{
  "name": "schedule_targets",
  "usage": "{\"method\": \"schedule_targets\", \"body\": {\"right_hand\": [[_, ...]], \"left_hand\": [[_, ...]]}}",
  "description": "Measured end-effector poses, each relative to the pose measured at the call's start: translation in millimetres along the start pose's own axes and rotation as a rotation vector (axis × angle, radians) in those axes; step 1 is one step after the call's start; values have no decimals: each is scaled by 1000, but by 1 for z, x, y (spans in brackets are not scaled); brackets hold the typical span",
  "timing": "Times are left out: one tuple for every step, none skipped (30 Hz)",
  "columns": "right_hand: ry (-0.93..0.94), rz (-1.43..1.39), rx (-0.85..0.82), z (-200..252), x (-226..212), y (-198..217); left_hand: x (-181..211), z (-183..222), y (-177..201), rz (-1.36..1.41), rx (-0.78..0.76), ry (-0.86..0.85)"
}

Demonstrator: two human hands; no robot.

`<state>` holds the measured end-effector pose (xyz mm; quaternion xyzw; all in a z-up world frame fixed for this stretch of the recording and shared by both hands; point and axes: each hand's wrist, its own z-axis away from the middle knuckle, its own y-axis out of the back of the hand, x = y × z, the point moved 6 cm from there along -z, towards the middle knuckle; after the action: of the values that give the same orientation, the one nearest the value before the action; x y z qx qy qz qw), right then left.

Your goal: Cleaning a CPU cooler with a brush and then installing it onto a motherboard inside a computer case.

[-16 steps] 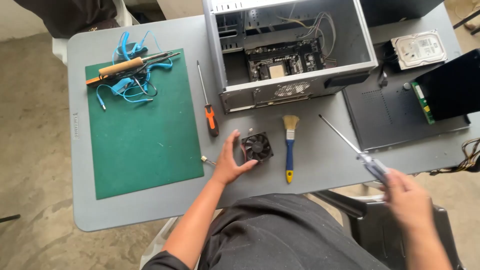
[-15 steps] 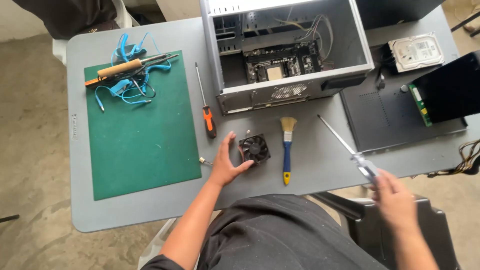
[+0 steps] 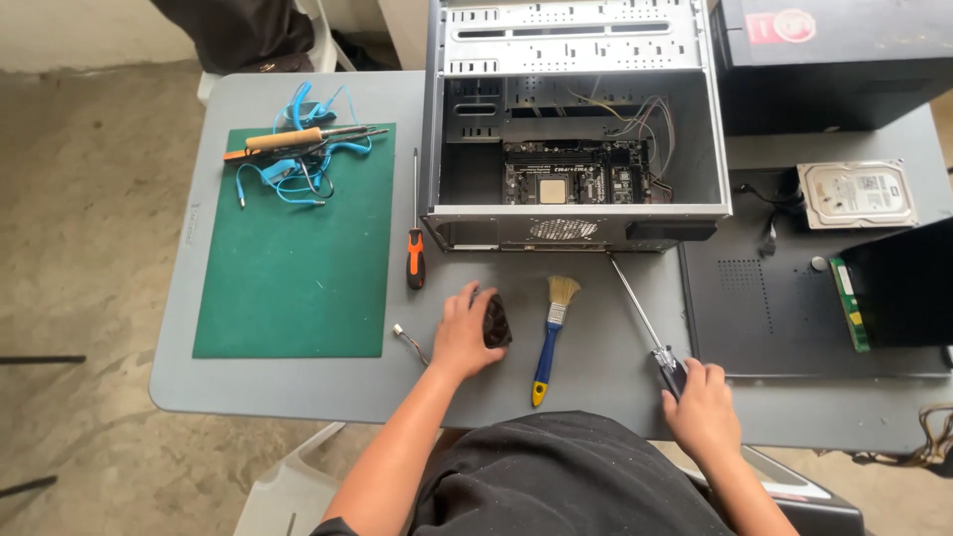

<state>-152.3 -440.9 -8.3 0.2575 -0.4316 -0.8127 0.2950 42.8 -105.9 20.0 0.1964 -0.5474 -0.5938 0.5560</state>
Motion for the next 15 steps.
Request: {"method": "schedule_targets", "body": {"right_hand": [[82, 97, 77, -7, -4, 2], [164, 193, 154, -13, -9, 2], [173, 203, 142, -9, -16, 3], [258, 370, 262, -1, -29, 9], [352, 540, 392, 3, -44, 17], [372, 554, 388, 7, -49, 25], [487, 285, 250, 10, -61, 28], [591, 17, 103, 15, -74, 32], [598, 23, 96, 21, -93, 71], [720, -161, 115, 30, -116, 115], [828, -347, 133, 42, -136, 159], [825, -340, 124, 39, -147, 202], [826, -347, 113, 44, -163, 238], [826, -353, 101, 56, -181, 269], [831, -367, 97, 58, -197, 305]], "left_hand": [[-3, 8, 8, 275, 40, 87], [-8, 16, 15, 549, 83, 173], [-14, 18, 8, 556, 81, 190], [-24, 21, -1, 760, 101, 252], [-32, 22, -10, 971, 134, 315], [-28, 32, -17, 985, 145, 333], [-23, 38, -26, 1466, 118, 356], [-16, 43, -32, 1948, 85, 355], [0, 51, -17, 1953, 93, 362], [20, 59, -5, 2194, 58, 385], [42, 67, 8, 2436, 11, 408], [47, 67, 4, 2443, 12, 419], [54, 65, 4, 2484, -25, 323], [62, 64, 6, 2523, -62, 227], [59, 63, -5, 2518, -60, 226]]}}
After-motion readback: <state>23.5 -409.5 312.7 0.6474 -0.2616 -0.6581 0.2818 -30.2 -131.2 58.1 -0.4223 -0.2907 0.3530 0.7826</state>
